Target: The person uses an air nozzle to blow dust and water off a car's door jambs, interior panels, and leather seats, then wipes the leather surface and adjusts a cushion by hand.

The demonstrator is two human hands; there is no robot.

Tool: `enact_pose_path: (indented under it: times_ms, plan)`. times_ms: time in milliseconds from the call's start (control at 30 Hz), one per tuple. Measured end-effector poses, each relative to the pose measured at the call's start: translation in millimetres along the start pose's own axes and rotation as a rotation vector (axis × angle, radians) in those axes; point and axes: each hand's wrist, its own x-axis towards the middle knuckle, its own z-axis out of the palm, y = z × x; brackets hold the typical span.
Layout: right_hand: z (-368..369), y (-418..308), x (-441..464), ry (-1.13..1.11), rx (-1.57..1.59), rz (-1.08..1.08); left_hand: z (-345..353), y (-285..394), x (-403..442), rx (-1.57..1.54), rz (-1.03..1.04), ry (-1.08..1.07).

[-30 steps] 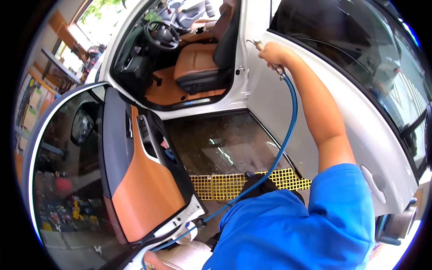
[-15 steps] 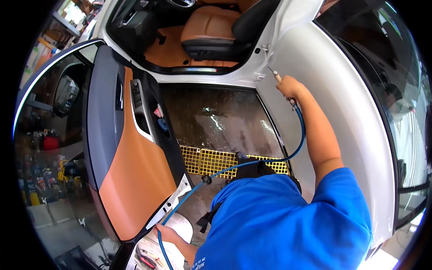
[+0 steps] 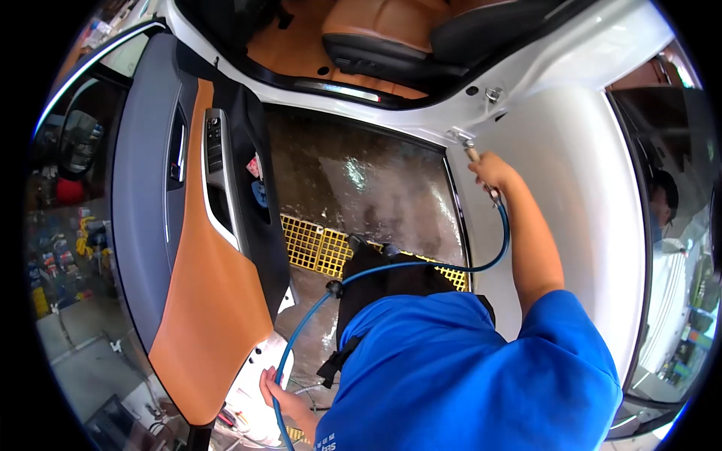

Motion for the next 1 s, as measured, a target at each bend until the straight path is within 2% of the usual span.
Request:
enact_pose_path:
  times_ms: [33, 67, 100, 133, 167, 200, 233, 267, 333, 400, 467, 633, 800, 900, 1000]
  plan:
    - [-4.0, -4.3, -10.7, 0.087, -0.094, -0.003, 8.6, 6.7, 0.5, -0.148, 0.193, -0.045]
    - [-1.6, -0.5, -20.2, 0.079, -0.113, 0.018, 13.5, 17.3, 6.8, -0.29, 0.381, -0.096]
    - [-4.1, 2.9, -29.0, 0.117, -0.25, -0.03, 22.0, 31.1, 17.9, -0.352, 0.401, -0.093]
    - [-8.2, 5.4, -38.8, 0.152, -0.389, -0.078, 18.9, 39.2, 37.1, -0.448, 0.499, -0.177]
    - [-9.5, 8.0, -41.2, 0.15, -0.405, -0.075, 24.6, 58.6, 49.6, -0.509, 0.548, -0.11]
    - [-6.5, 9.2, -37.5, 0.046, -0.394, 0.008, 32.9, 82.5, 64.8, -0.57, 0.607, -0.035]
    - [-7.1, 6.0, -33.5, -0.058, -0.381, 0.091, 34.9, 100.9, 83.3, -0.552, 0.709, -0.055]
    - [-10.0, -6.6, -28.8, -0.051, -0.383, 0.081, 40.0, 119.2, 105.0, -0.538, 0.822, -0.072]
    - [-10.7, -27.5, -24.2, -0.022, -0.142, 0.088, 53.0, 156.6, 137.0, -0.512, 0.987, -0.096]
    - [-12.4, -39.1, 10.6, -0.051, -0.049, 0.107, 69.8, 195.1, 157.3, -0.502, 1.049, -0.112]
    - [-13.5, -52.8, 48.8, -0.084, 0.045, 0.125, 84.4, 227.6, 171.3, -0.493, 1.226, -0.187]
    - [-3.4, -99.2, 147.8, -0.176, 0.144, 0.078, 114.1, 261.9, 184.3, -0.466, 1.356, -0.209]
    - [15.5, -168.6, 248.4, -0.336, 0.155, -0.034, 131.7, 302.6, 179.5, -0.323, 1.317, -0.19]
    - [25.5, -217.8, 298.5, -0.414, 0.158, -0.114, 153.1, 329.7, 184.6, -0.244, 1.112, -0.207]
    - [36.5, -268.6, 335.9, -0.474, 0.113, -0.192, 173.0, 351.9, 215.4, -0.116, 1.052, -0.19]
